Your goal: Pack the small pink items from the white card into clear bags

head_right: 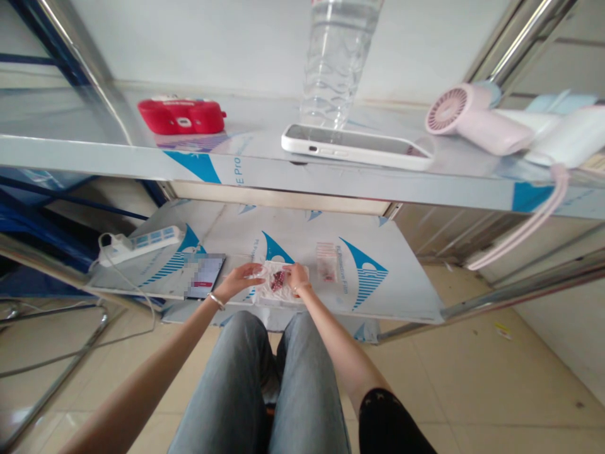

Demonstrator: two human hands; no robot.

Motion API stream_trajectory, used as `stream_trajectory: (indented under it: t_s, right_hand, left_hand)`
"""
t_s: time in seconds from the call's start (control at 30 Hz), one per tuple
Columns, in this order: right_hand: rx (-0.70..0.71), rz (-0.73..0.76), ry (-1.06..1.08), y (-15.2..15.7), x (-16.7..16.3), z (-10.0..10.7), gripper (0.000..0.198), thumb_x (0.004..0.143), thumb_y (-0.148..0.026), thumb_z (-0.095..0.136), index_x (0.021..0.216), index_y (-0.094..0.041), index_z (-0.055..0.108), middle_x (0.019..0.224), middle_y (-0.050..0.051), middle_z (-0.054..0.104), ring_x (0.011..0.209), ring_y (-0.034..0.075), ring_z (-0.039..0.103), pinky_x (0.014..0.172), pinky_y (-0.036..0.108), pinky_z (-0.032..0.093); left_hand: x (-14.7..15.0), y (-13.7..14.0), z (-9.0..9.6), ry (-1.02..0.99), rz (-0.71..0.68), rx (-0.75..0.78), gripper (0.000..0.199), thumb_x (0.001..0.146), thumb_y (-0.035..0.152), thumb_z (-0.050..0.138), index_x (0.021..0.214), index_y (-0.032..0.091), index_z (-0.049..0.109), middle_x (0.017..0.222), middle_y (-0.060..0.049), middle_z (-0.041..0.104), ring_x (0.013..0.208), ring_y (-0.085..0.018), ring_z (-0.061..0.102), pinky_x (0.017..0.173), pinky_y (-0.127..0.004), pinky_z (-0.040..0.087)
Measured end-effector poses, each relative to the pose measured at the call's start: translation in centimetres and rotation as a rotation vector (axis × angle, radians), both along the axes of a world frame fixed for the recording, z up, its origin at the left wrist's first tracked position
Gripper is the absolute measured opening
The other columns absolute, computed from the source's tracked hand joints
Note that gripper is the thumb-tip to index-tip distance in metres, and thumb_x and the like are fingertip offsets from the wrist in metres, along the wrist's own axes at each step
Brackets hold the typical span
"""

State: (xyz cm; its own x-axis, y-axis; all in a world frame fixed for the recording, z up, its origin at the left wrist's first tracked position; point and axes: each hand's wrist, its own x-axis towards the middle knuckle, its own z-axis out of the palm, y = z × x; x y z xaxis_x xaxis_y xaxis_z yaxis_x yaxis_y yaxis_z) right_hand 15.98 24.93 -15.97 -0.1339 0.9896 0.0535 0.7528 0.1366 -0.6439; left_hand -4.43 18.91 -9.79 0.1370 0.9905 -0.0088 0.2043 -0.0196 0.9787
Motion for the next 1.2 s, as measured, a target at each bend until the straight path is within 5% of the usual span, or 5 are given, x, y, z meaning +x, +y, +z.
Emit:
stream_trajectory:
  t_s: [0.3, 0.53, 0.67, 0.93, 1.2]
  right_hand:
    - [0.053, 0.089, -0.118, -0.5, 0.4, -0.6, 0.018, 0.080, -0.015, 0.059, 0.086, -0.019, 0.075, 0.094, 0.008, 0.067, 0.094, 0.020, 0.060, 0.086, 0.027, 0.042]
    - [0.058, -0.053, -0.033, -0.6, 0.7, -0.2, 0.012, 0.078, -0.020, 0.061, 0.079, -0.017, 0.072, 0.090, 0.007, 0.066, 0.084, 0.018, 0.060, 0.083, 0.028, 0.044]
    - [0.120, -0.112, 0.181, -0.5, 0.4, 1.8, 0.016, 0.079, -0.028, 0.060, 0.079, -0.015, 0.070, 0.082, 0.007, 0.067, 0.078, 0.018, 0.061, 0.075, 0.027, 0.046]
    - [0.212, 0.069, 0.372, -3.1, -1.6, 7.3, 0.021, 0.080, -0.036, 0.061, 0.080, -0.017, 0.071, 0.088, 0.006, 0.068, 0.083, 0.016, 0.062, 0.079, 0.026, 0.047]
    - [0.073, -0.033, 0.474, -3.4, -0.7, 4.1, 0.022, 0.081, -0.032, 0.058, 0.088, -0.016, 0.071, 0.091, 0.008, 0.072, 0.081, 0.017, 0.065, 0.075, 0.026, 0.049]
  left_hand:
    - [-0.5, 0.3, -0.6, -0.034, 0.005, -0.006, 0.052, 0.058, 0.041, 0.079, 0.099, 0.013, 0.066, 0.108, -0.012, 0.068, 0.103, -0.025, 0.062, 0.094, -0.040, 0.047]
    - [-0.1, 0.1, 0.0, -0.060, 0.005, -0.021, 0.051, 0.057, 0.040, 0.080, 0.098, 0.014, 0.065, 0.107, -0.011, 0.069, 0.104, -0.024, 0.062, 0.095, -0.039, 0.046]
    - [0.2, -0.1, 0.7, -0.035, -0.010, -0.008, 0.052, 0.056, 0.038, 0.081, 0.099, 0.015, 0.064, 0.107, -0.010, 0.069, 0.103, -0.023, 0.062, 0.095, -0.038, 0.046]
    - [0.8, 0.2, 0.3, -0.023, -0.047, 0.000, 0.052, 0.054, 0.037, 0.082, 0.098, 0.017, 0.065, 0.106, -0.008, 0.069, 0.103, -0.022, 0.062, 0.095, -0.037, 0.046]
    - [0.6, -0.1, 0.0, -0.076, -0.008, -0.001, 0.053, 0.055, 0.039, 0.081, 0.100, 0.014, 0.065, 0.108, -0.011, 0.068, 0.104, -0.024, 0.062, 0.095, -0.038, 0.045]
